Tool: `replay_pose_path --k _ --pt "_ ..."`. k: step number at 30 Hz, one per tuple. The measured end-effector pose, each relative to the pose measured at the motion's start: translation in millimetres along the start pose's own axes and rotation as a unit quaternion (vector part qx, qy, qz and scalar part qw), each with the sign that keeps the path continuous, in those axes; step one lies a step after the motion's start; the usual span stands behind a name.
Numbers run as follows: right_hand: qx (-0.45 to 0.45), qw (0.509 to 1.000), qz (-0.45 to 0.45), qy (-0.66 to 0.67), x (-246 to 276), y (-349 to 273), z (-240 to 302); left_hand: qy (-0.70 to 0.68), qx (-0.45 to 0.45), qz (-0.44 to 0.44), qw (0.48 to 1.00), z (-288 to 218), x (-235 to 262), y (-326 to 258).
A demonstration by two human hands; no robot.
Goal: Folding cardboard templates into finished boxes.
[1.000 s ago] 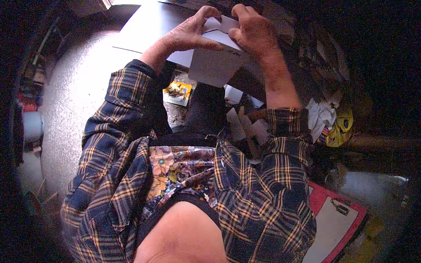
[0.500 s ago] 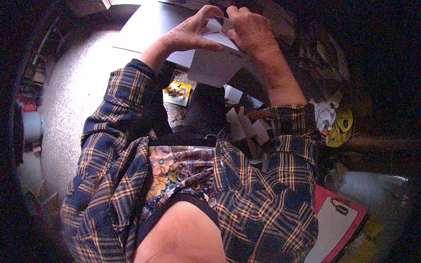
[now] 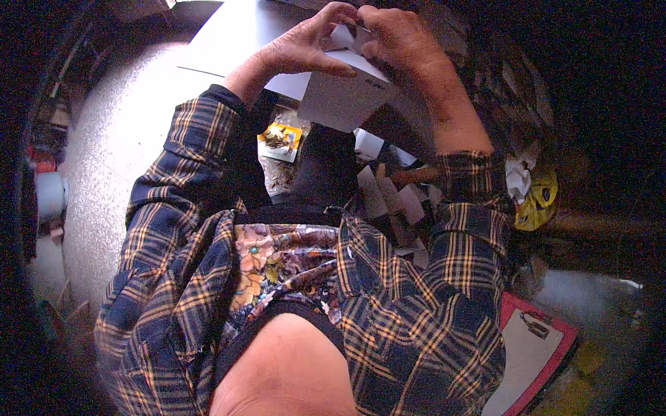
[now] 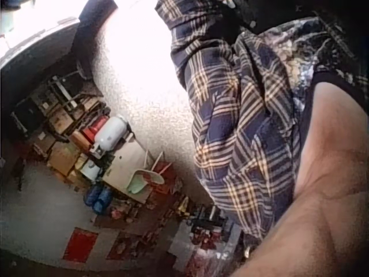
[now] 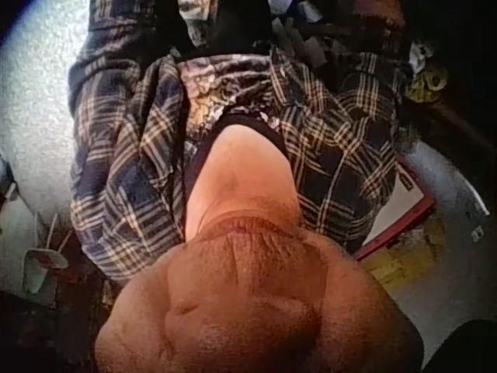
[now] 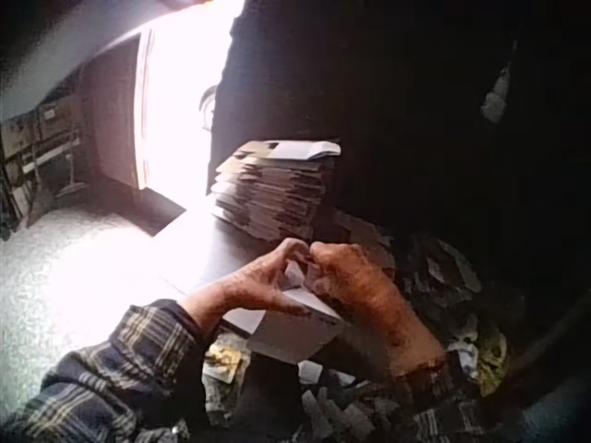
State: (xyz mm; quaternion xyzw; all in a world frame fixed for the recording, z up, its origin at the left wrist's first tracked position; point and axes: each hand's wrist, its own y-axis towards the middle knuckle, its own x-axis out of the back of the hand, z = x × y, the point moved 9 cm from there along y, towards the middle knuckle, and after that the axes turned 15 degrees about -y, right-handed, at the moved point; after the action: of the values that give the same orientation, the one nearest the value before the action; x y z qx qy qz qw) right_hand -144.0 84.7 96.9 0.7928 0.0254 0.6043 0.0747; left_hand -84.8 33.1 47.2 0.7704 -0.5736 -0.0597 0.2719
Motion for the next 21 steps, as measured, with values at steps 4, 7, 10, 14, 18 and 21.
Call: replay_pose_path --k 4,7,10,14,18,21 --pt "0.027 0.997 0.004 0.076 -16.6 3.3 5.6 -0.005 0.046 0.006 0.999 2.8 5.4 -6.3" --pt "0.011 0.986 0.04 0.161 -18.4 -0.9 -4.0 -0.023 0.029 0.01 0.999 -3.3 2.5 -3.0" --pt "-0.011 0.975 0.005 0.223 -22.0 2.4 -12.9 -0.007 0.011 -0.002 1.0 -5.7 3.8 -2.3" --pt "-0.109 0.923 0.047 0.367 -43.3 1.0 -42.9 -0.013 0.004 0.004 1.0 -11.2 -0.5 -0.4" --pt "-0.08 0.919 0.053 0.381 -40.3 0.3 -40.2 -0.023 -0.039 0.0 0.999 -14.7 -0.7 -1.3" --pt "-0.059 0.937 0.047 0.34 -42.6 6.4 -29.3 0.012 -0.015 -0.009 1.0 -8.4 5.6 -12.3"
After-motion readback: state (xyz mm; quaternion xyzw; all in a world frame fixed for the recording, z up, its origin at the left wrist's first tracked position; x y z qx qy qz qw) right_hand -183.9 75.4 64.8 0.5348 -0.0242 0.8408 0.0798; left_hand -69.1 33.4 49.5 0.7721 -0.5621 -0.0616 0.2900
